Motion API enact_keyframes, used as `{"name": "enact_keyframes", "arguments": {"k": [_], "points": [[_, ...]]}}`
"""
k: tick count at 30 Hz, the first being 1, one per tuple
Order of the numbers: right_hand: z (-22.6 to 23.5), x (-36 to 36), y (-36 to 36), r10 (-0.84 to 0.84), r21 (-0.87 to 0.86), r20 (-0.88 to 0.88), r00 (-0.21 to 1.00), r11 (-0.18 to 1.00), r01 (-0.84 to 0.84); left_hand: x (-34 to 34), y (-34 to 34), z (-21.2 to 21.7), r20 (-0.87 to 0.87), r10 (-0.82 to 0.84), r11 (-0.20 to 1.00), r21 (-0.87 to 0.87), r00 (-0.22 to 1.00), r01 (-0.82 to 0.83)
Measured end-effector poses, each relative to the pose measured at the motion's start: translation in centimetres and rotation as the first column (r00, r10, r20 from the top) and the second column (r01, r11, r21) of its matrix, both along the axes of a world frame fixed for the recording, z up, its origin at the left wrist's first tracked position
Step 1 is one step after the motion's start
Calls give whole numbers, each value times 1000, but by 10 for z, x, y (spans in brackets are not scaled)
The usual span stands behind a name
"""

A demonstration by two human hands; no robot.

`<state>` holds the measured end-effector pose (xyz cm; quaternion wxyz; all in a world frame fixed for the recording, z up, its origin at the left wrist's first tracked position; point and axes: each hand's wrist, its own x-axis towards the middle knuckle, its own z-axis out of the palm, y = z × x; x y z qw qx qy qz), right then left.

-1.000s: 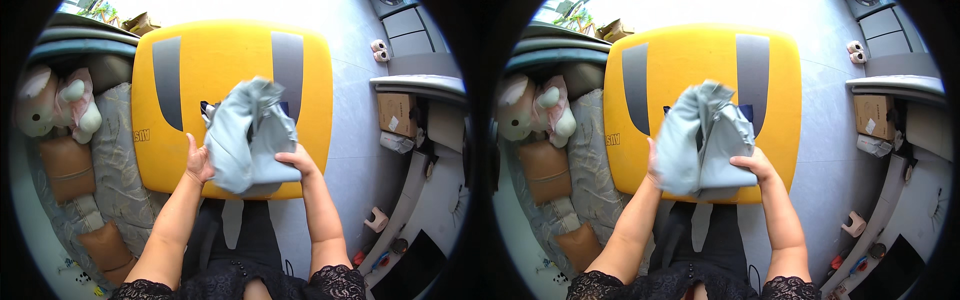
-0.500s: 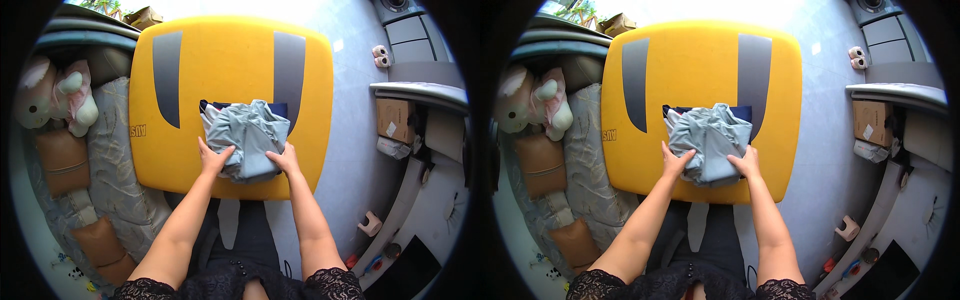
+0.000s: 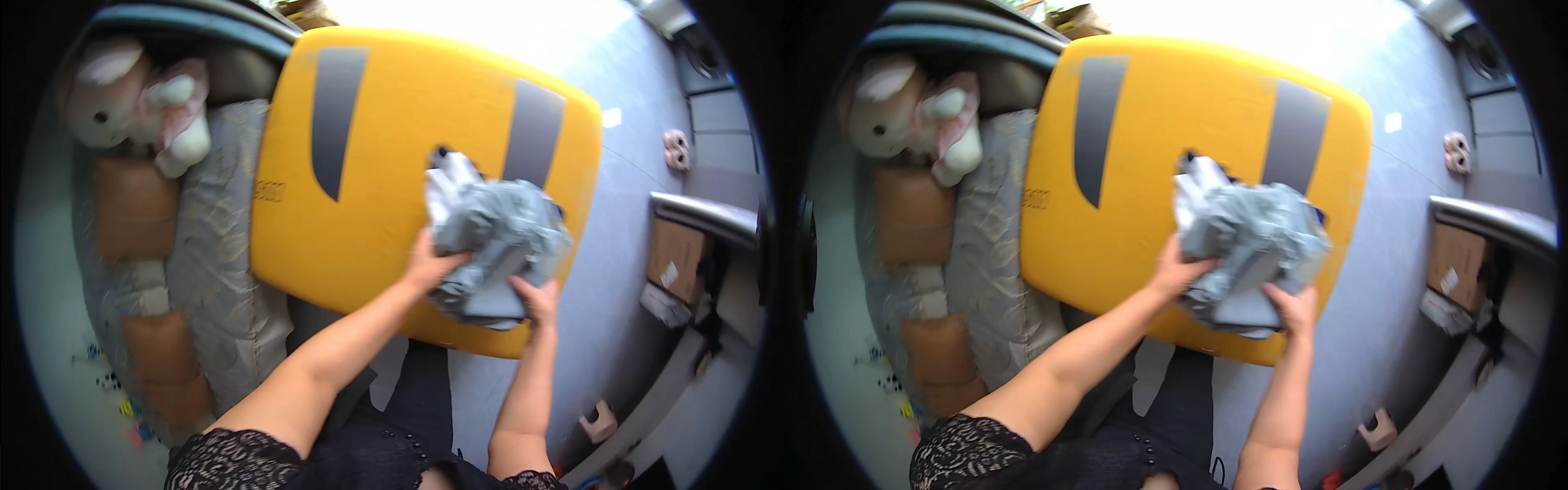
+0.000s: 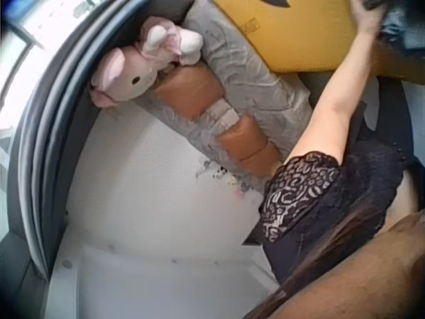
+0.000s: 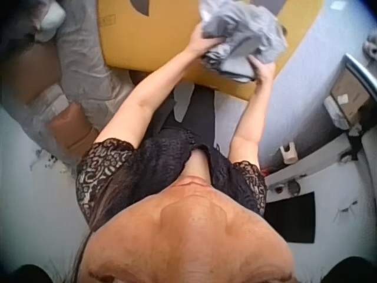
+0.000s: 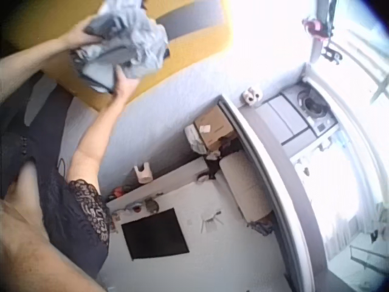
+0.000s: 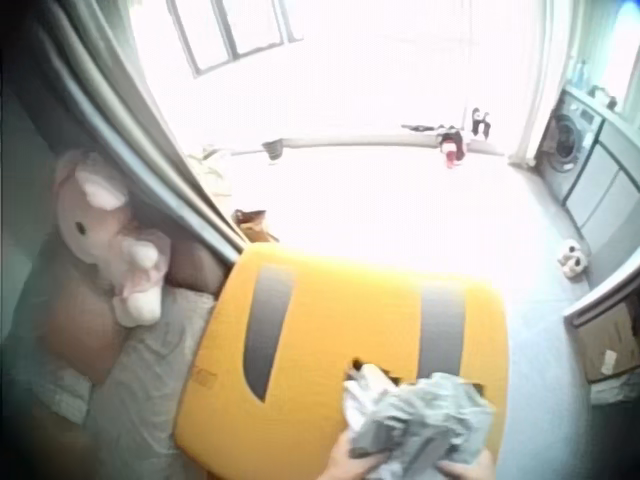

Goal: The person folds several pieces of clothing, including a gray shirt, gray pants, and a navy jacket, on a yellow ottoman. They also briefly handle a blue backpack and a large pink stuffed animal.

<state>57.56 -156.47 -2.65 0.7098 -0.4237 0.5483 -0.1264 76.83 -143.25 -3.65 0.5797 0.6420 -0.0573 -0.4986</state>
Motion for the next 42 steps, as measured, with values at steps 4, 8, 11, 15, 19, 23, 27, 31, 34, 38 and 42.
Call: {"name": "enact_keyframes", "arguments": {"k": [4, 8, 11, 15, 19, 23, 27, 31, 34, 38, 42], "points": [[-51, -33, -41, 19, -124, -176, 984, 991, -41, -28, -39, -68, 311, -177, 930, 362, 934, 56], [-91, -42, -50, -3, -342, -626, 779, 900, -271, -12, -36, -70, 115, -371, 777, 582, 921, 241], [-31, 5, -20, -201, -612, -788, 582, 362, -703, -17, 7, -66, 436, -402, 821, 560, 805, 107], [-20, 40, 45, 136, -575, -794, 592, 148, -805, -28, 98, -43, 317, -298, 868, 482, 900, 118], [-36, 53, 47, 406, -55, -903, 139, 212, -976, -42, 212, -15, 171, -375, 752, 630, 911, 191], [11, 76, 54, 342, -120, -922, 184, 198, -973, -49, 333, -13, 39, -380, 678, 692, 924, 249], [-5, 55, 109, 121, -594, -799, 589, -17, -804, -38, 427, -12, 35, -281, 661, 732, 959, 167], [-11, 65, 221, 391, -441, -823, 412, 17, -897, -17, 505, -8, 109, -153, 701, 712, 982, 30], [-19, 82, 293, 535, -270, -791, 297, 130, -954, 17, 546, -1, 172, -136, 725, 688, 976, -20], [-24, 152, 333, 663, -180, -741, 101, -51, -982, 57, 608, -22, 183, -62, 696, 712, 981, -89], [-66, 285, 262, 501, -260, -859, 109, -243, -934, 102, 600, -23, 320, -91, 730, 665, 943, -155]]}}
